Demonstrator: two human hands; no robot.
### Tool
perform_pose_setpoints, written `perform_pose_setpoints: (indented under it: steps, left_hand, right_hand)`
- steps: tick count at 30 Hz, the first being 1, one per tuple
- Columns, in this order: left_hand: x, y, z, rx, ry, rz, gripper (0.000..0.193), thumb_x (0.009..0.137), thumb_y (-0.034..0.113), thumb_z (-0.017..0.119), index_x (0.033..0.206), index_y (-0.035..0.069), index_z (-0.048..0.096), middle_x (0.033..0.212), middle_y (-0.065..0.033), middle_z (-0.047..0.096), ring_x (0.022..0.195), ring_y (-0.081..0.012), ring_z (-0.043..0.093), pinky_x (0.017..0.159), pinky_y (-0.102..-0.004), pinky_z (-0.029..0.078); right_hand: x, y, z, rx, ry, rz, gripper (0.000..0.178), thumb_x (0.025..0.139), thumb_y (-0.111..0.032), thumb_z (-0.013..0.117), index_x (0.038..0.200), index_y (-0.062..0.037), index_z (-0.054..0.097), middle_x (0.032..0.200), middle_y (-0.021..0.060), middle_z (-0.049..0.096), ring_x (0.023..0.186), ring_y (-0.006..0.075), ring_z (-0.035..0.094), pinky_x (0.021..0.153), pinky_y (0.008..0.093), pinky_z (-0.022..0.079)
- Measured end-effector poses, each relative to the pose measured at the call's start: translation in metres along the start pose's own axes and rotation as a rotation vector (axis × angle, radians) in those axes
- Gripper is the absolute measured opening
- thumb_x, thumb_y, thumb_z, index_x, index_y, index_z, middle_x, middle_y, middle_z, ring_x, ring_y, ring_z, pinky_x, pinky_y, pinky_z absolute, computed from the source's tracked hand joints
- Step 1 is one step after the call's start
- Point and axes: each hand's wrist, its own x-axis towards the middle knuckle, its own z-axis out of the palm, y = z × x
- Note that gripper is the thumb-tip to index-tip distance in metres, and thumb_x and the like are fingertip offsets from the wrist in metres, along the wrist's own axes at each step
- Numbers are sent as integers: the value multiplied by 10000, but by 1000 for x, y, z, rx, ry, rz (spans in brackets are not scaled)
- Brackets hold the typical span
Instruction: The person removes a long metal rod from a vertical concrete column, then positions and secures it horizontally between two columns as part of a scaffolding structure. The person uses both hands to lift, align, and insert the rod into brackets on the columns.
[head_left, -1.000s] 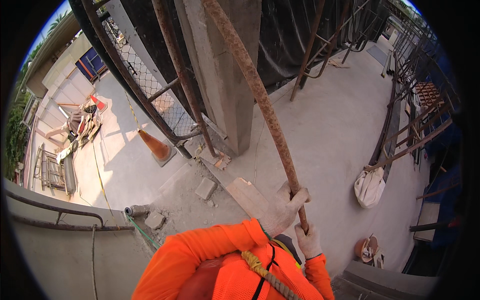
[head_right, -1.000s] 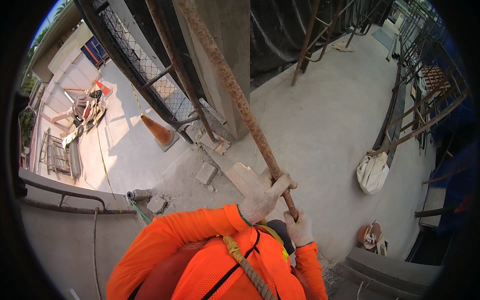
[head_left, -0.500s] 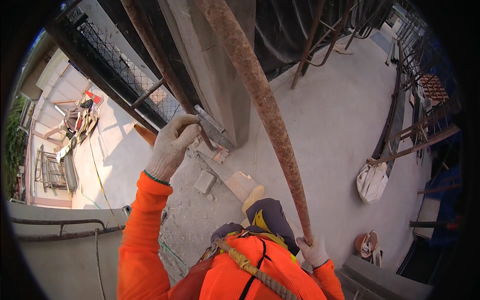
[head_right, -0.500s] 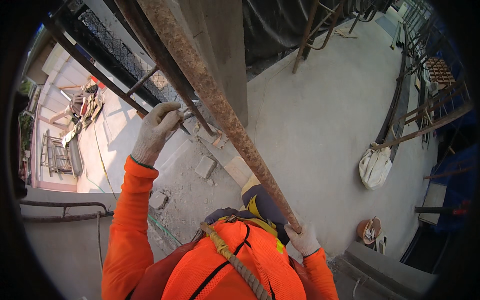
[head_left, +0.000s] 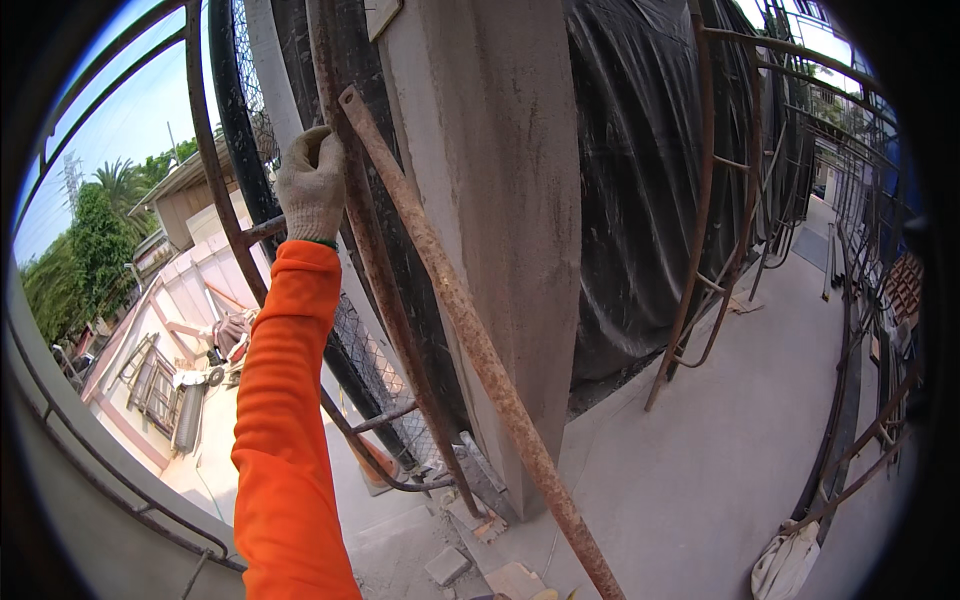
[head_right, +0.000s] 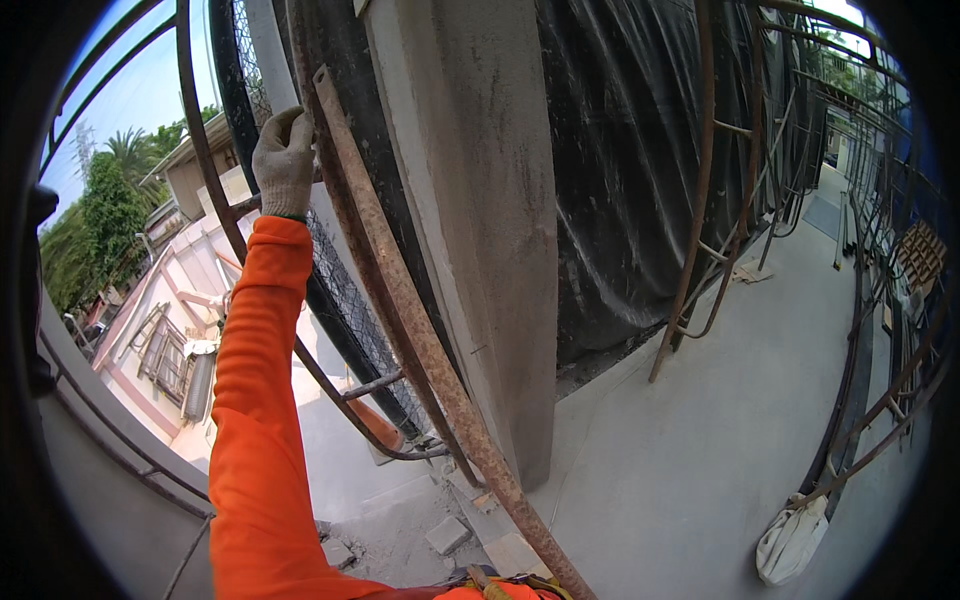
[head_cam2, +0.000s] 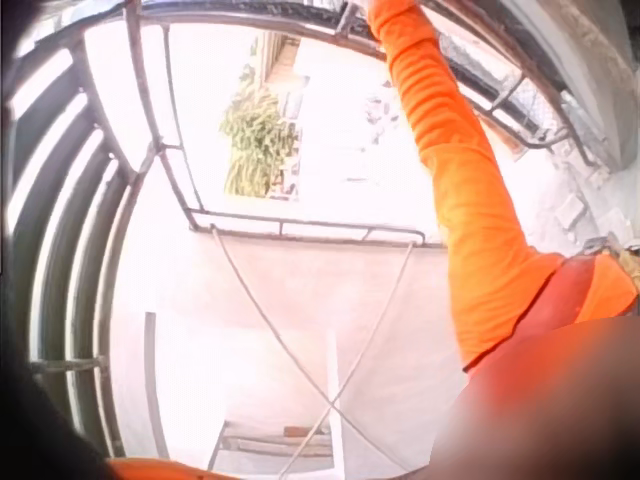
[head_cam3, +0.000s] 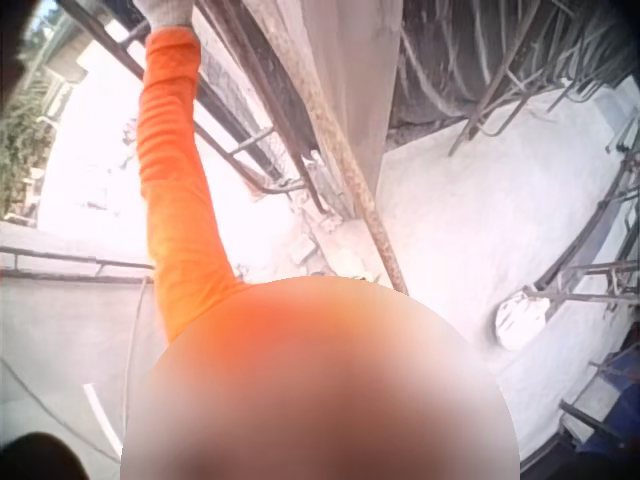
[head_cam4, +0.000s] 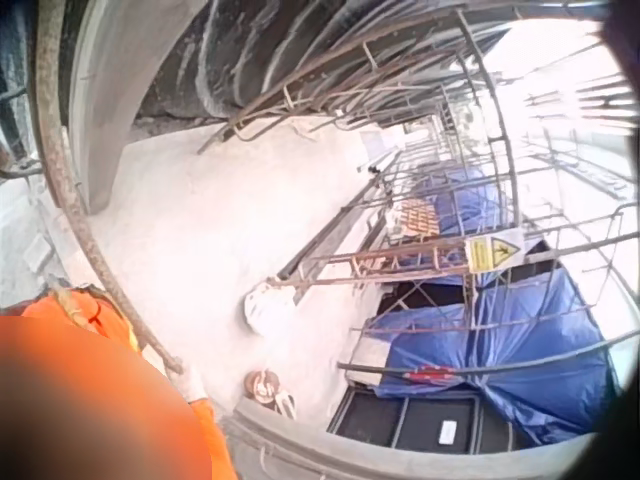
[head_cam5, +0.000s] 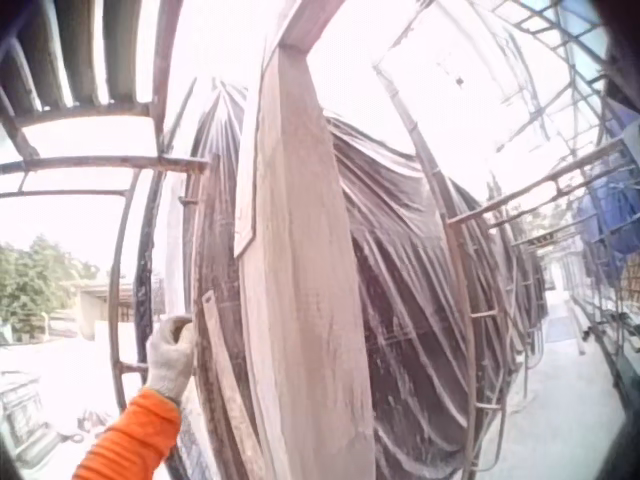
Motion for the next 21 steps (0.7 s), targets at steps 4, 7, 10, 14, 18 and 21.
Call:
perform_pose_setpoints:
  steps: [4,7,10,14,18,21]
  left_hand:
    - [88,-3,6,236,222,99,380,994,317,673,1239,30,723,1104,-136,779,1007,-256,747,930,-368,572]
    - [139,2,3,488,152,79,426,978,342,637,1322,95,681,1178,-185,756,1099,-353,735,988,-451,565]
    - [179,10,3,806,158,183,500,991,350,633,1433,121,591,1310,-218,689,1179,-373,699,1026,-465,555]
    - [218,24,2,882,187,170,588,1023,366,593,1560,172,454,1388,-244,622,1217,-419,669,1038,-505,551]
    - [247,33,8,973,187,308,612,1046,347,565,1620,254,377,1478,-235,557,1254,-408,660,1058,-487,561]
    - [263,30,15,1082,152,341,608,1048,328,579,1623,320,381,1578,-189,490,1303,-408,633,1089,-477,556]
  right_hand:
    - [19,37,3,-42,206,-102,331,977,-264,663,725,-52,624,588,153,513,559,215,492,492,444,358]
    - [32,53,-6,-148,152,-67,286,978,-298,649,803,-72,662,684,198,585,655,291,578,579,474,433]
    - [37,57,-13,-232,73,20,291,977,-366,633,947,-96,736,840,245,698,825,380,705,716,509,552]
    - [41,57,-13,-242,154,-36,307,980,-372,605,926,-114,762,802,237,709,799,480,714,668,542,581]
    - [46,41,-14,-368,202,11,290,981,-343,615,873,-99,729,786,241,682,765,442,685,646,532,540]
    - [49,13,-20,-277,336,-29,314,984,-289,639,761,-68,662,652,222,586,595,366,579,542,500,429]
